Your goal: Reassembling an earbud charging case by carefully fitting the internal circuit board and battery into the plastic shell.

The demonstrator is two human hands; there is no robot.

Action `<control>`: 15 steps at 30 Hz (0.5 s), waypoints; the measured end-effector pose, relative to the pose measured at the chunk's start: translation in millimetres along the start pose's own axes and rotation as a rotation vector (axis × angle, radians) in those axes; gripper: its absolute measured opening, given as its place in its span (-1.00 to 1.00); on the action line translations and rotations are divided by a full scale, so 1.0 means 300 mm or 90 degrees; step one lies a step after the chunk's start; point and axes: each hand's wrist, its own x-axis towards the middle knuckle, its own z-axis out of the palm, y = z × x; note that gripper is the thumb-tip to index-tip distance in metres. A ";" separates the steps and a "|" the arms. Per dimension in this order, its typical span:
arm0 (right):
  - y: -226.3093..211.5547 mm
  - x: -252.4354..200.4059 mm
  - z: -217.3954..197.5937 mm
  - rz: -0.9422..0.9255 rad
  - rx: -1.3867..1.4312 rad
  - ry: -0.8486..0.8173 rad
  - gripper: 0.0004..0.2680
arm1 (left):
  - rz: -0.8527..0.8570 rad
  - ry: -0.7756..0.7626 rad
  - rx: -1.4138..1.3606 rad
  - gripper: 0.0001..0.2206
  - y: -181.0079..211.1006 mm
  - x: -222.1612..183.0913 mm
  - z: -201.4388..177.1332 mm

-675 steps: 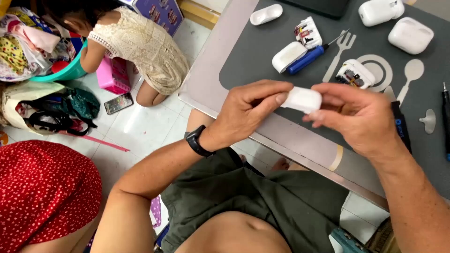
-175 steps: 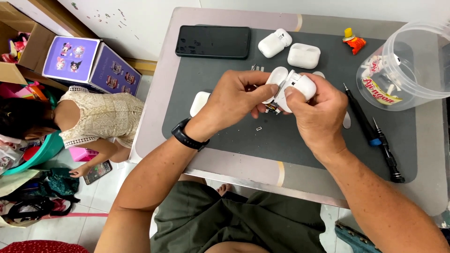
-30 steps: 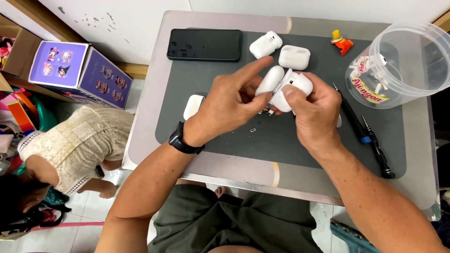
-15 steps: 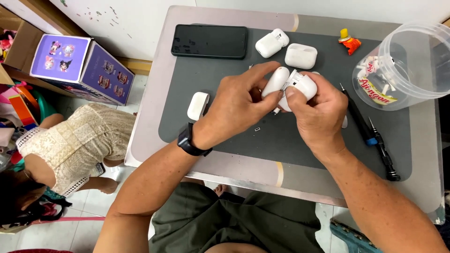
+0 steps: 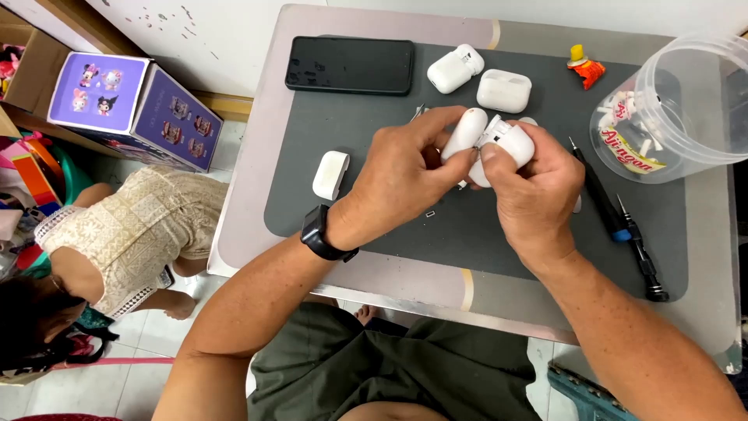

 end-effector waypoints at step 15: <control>0.051 0.003 -0.029 -0.030 -0.066 0.000 -0.91 | -0.050 0.001 0.096 -0.73 0.028 -0.009 0.007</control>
